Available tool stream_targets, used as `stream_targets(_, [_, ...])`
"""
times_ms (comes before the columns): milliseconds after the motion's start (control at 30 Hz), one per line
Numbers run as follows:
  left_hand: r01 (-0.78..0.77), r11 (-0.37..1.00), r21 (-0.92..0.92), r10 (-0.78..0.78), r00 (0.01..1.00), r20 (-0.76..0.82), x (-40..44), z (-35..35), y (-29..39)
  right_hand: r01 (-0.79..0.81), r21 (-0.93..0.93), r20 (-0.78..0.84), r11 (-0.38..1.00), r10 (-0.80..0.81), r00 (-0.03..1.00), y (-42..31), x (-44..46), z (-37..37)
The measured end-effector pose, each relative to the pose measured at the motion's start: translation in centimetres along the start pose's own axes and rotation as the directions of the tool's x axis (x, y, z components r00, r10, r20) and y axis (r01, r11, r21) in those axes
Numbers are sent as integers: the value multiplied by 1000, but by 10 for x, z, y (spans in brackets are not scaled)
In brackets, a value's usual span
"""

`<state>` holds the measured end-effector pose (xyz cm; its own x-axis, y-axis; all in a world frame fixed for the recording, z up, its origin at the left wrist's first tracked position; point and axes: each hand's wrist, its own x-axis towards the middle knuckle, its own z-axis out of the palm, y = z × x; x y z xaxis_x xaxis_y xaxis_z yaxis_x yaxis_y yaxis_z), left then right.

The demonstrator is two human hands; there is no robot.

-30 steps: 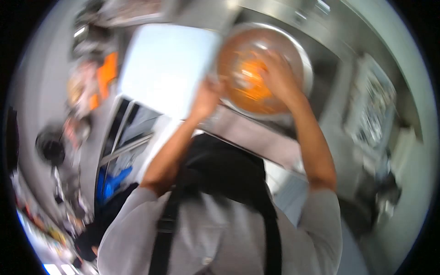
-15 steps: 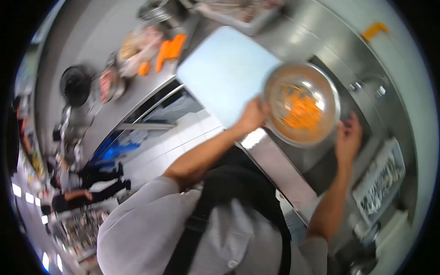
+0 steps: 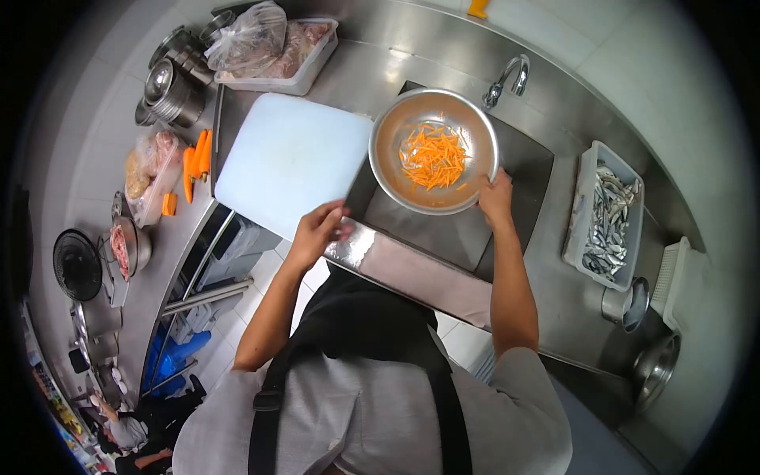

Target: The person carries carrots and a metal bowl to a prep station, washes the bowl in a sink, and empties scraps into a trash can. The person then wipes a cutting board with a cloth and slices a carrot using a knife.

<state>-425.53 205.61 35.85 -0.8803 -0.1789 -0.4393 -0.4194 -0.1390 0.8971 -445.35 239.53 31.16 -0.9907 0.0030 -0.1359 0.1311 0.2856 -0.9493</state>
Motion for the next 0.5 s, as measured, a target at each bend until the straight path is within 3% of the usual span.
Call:
stream_targets(133, [-7, 1000, 2, 8, 997, -80, -35, -34, -26, 32, 72, 6, 997, -33, 999, -29, 15, 28])
stream_targets(233, [12, 1000, -15, -14, 989, -146, -53, -46, -39, 2, 362, 35, 932, -16, 999, -36, 53, 77])
stream_targets(367, [-36, 998, -49, 28, 986, -162, -70, -47, -33, -108, 370, 97, 923, 77, 992, -80, 96, 140])
stream_targets(500, [-88, 995, -41, 77, 974, -213, -87, -57, -29, -225, 438, 187, 871, 157, 970, -80, 132, 183])
